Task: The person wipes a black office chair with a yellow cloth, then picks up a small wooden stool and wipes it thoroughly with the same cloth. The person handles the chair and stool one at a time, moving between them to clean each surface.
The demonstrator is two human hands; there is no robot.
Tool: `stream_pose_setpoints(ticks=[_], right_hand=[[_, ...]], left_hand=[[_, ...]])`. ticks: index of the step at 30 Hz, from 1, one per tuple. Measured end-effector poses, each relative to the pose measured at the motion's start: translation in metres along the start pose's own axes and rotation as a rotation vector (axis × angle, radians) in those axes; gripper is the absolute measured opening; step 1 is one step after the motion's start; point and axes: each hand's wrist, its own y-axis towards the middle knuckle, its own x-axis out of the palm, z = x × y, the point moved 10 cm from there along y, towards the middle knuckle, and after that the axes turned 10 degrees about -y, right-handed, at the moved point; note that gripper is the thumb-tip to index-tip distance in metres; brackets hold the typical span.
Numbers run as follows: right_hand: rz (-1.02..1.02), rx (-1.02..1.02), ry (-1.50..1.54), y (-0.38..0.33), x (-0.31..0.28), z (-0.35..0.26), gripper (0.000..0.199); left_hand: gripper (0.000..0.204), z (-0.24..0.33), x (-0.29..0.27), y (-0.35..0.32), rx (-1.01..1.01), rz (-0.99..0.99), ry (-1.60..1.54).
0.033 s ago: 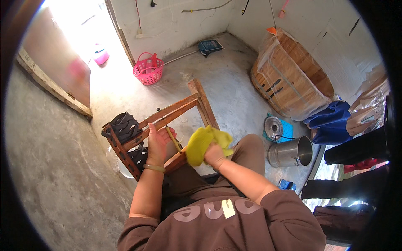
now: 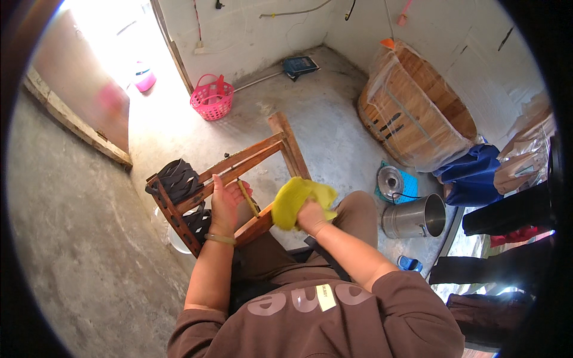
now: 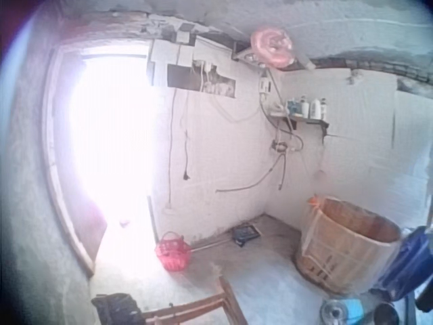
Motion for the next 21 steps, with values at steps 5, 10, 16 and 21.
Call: stream_pose_setpoints(ticks=[5,10,16,21], right_hand=[[0.202,0.06,0.164,-0.004,-0.034,0.004,0.025],[0.175,-0.084,0.278,-0.012,-0.055,-0.085,0.023],[0.288,-0.254,0.212,-0.022,-0.06,-0.061,0.023],[-0.055,0.007,0.087,-0.01,-0.021,-0.002,0.022]], left_hand=[[0.082,-0.006,-0.002,0.004,-0.015,-0.022,0.01],[0.083,-0.008,-0.005,0.006,-0.033,-0.019,-0.002],[0.082,-0.003,-0.002,0.002,-0.007,-0.025,0.004],[0.08,-0.008,-0.004,0.006,-0.007,-0.001,0.034]])
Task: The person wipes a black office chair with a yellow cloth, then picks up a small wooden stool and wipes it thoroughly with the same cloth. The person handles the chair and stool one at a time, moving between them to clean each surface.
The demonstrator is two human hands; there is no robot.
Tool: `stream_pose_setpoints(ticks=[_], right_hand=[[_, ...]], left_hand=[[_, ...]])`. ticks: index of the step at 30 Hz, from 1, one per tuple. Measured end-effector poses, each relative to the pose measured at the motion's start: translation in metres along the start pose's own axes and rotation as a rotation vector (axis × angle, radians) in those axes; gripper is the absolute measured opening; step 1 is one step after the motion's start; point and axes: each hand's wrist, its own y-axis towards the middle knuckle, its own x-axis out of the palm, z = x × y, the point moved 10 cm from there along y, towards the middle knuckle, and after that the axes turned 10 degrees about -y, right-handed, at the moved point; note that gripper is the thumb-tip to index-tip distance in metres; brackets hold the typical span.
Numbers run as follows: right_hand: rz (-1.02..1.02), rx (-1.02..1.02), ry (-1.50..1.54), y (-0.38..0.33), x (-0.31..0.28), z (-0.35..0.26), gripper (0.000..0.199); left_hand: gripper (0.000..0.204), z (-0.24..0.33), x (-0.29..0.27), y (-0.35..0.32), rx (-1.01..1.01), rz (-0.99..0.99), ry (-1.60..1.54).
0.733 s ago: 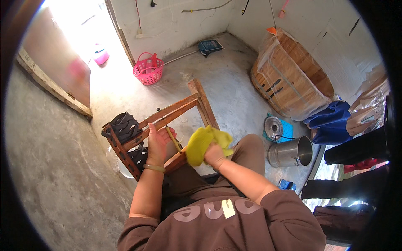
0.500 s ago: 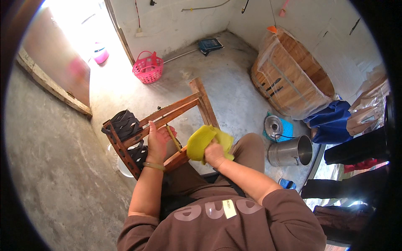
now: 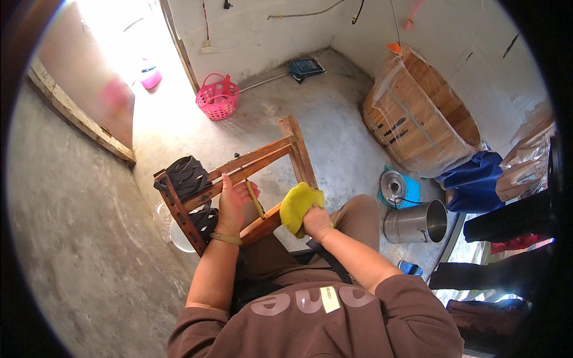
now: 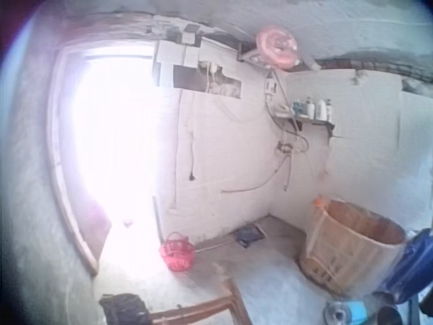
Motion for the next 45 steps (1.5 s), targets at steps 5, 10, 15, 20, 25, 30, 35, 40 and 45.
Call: stream_pose_setpoints(ticks=[5,10,15,20,25,30,35,40,45], right_hand=[[0.018,0.075,0.172,0.009,-0.027,-0.012,0.024],[0.357,-0.119,0.206,-0.011,-0.054,-0.069,0.024],[0.291,-0.174,0.1,-0.011,-0.038,-0.04,0.027],[0.014,0.066,0.141,0.005,-0.02,0.022,0.028],[0.05,0.024,0.158,0.013,-0.028,-0.019,0.029],[0.163,-0.022,0.422,0.019,-0.067,-0.057,0.022],[0.312,0.153,0.865,0.026,-0.086,-0.008,0.023],[0.575,0.143,0.784,0.045,-0.182,0.024,0.029],[0.309,-0.098,0.057,0.078,-0.2,-0.056,0.02]], left_hand=[[0.079,0.003,0.004,-0.003,0.015,-0.022,0.013],[0.078,-0.001,0.006,-0.003,-0.013,-0.035,-0.023],[0.078,0.003,0.002,-0.004,0.007,-0.036,-0.011],[0.075,0.0,0.005,-0.003,-0.005,-0.046,0.008],[0.072,-0.003,0.007,-0.002,-0.004,-0.089,-0.007],[0.074,-0.005,0.003,-0.002,-0.037,-0.065,0.031],[0.07,-0.019,-0.003,0.003,-0.096,-0.085,-0.131],[0.045,-0.015,-0.001,0.003,-0.055,-0.124,-0.11],[0.041,-0.005,0.013,-0.004,0.075,-0.196,-0.316]])
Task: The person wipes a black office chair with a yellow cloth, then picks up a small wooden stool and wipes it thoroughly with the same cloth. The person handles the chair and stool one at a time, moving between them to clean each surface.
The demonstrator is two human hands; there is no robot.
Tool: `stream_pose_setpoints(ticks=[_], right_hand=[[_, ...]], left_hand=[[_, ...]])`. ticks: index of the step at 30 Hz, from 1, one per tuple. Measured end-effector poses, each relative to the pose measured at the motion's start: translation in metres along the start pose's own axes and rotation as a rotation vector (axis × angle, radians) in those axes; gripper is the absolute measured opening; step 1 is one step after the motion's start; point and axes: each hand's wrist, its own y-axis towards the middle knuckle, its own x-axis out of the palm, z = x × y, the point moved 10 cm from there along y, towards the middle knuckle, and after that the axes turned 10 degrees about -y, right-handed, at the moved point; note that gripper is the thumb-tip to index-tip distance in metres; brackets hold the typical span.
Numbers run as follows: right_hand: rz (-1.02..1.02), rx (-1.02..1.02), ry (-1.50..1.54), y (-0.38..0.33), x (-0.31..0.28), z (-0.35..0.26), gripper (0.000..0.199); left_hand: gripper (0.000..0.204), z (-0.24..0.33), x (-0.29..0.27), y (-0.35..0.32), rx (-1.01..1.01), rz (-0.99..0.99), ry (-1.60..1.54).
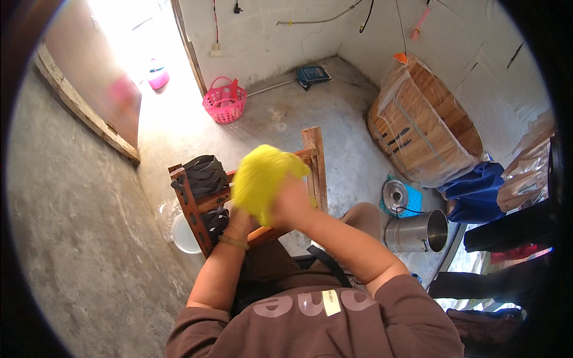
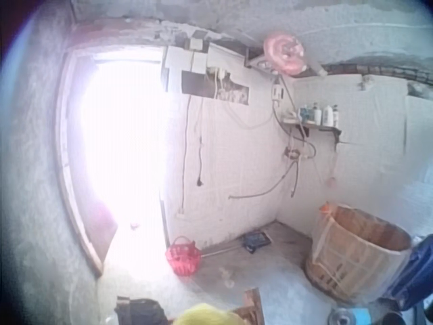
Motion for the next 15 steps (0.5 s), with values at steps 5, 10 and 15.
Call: stream_pose_setpoints(ticks=[5,10,15], right_hand=[[0.391,-0.327,0.161,0.01,-0.011,-0.044,0.019],[0.343,-0.281,0.003,0.001,0.03,0.0,0.019],[0.11,0.028,-0.069,-0.011,0.075,0.073,0.022]], left_hand=[[0.041,0.032,-0.002,-0.013,0.293,0.02,0.226],[0.031,0.017,-0.013,0.004,0.267,-0.107,0.654],[0.025,0.006,0.003,-0.006,-0.028,0.14,0.298]])
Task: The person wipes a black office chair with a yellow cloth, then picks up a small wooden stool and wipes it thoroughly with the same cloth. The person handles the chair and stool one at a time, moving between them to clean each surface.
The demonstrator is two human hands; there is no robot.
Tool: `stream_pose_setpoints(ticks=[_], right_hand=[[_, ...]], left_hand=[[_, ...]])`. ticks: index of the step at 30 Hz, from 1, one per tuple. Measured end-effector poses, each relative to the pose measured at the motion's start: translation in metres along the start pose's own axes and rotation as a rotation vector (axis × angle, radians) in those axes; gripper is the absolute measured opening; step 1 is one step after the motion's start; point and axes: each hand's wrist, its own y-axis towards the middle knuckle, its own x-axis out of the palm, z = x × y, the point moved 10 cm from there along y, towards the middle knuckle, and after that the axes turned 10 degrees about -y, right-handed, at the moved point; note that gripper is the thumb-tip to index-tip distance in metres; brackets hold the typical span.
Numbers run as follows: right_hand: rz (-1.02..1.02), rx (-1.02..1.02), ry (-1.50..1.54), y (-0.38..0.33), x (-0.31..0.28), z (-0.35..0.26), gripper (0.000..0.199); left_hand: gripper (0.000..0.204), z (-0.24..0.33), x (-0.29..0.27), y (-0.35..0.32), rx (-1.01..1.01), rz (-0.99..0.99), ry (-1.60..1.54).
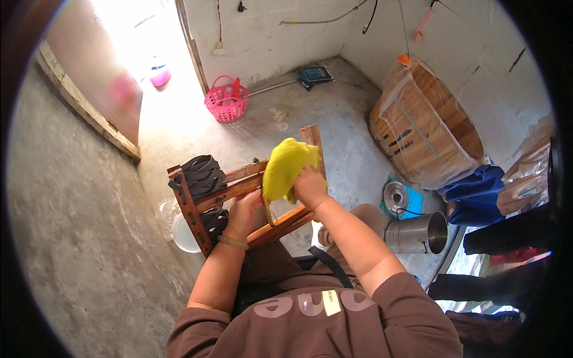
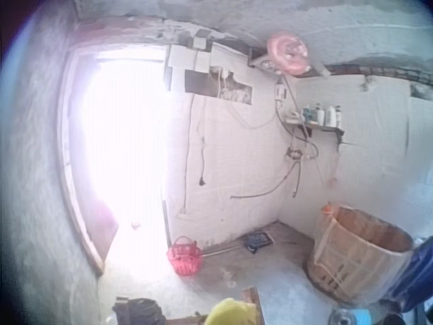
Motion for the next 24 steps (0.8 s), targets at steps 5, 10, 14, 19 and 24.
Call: stream_pose_setpoints(ticks=[5,10,14,19,24], right_hand=[[0.104,0.126,0.038,0.006,-0.009,0.004,0.027],[0.105,-0.048,0.078,0.003,-0.015,-0.065,0.026],[0.149,-0.124,0.186,0.007,-0.041,-0.072,0.029],[-0.081,-0.117,-0.006,0.0,0.006,-0.023,0.023],[-0.052,0.227,0.048,-0.001,0.004,0.057,0.026]], left_hand=[[0.025,-0.006,-0.003,0.003,-0.003,-0.052,0.061],[0.036,-0.006,-0.015,0.01,0.138,-0.019,0.023],[0.045,0.002,-0.009,0.009,0.168,-0.027,0.22],[0.027,-0.003,-0.013,0.005,0.097,-0.006,-0.034],[0.023,-0.004,0.008,-0.003,-0.005,-0.038,0.057]])
